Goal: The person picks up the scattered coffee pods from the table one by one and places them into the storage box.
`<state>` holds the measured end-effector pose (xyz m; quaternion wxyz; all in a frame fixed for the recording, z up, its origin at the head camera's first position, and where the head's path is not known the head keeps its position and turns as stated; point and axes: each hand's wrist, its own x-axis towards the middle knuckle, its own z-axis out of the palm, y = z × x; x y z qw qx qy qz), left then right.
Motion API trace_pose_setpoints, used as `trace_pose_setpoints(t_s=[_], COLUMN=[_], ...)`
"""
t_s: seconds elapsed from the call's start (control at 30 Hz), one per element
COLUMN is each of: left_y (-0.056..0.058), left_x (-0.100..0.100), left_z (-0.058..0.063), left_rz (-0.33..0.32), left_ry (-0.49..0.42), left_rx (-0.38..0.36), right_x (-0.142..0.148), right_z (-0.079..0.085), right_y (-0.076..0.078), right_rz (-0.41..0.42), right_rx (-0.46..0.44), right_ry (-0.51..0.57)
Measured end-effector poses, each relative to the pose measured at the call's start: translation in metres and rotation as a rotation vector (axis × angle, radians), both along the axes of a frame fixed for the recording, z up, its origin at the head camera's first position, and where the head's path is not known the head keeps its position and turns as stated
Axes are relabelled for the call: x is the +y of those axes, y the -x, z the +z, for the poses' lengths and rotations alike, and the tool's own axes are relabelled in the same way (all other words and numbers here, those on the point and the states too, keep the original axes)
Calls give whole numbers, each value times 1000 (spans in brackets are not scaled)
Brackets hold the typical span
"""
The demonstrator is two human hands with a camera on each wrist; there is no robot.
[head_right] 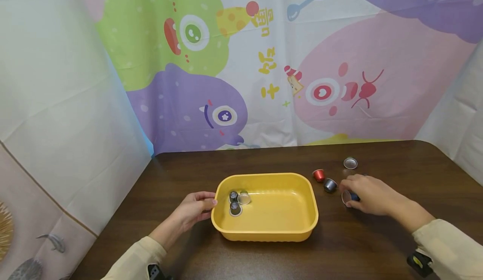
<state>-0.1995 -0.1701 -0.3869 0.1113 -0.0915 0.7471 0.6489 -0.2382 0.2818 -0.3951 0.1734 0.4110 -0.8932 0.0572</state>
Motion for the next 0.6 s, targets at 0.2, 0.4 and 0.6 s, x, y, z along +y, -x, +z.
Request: trace_pose_setpoints(t_s=[0.2, 0.4, 0.6], left_y=[0, 0, 0], left_x=[0, 0, 0], left_z=[0, 1, 0], left_rz=[2, -1, 0], left_ry=[1, 2, -3], left_rx=[-3, -4, -6], right_x=[2, 1, -4], right_z=[-5, -11, -16], right_y=[1, 5, 6], right_rz=[-2, 19, 60], right_rx=[21, 34, 22], right_ry=[-25, -20, 17])
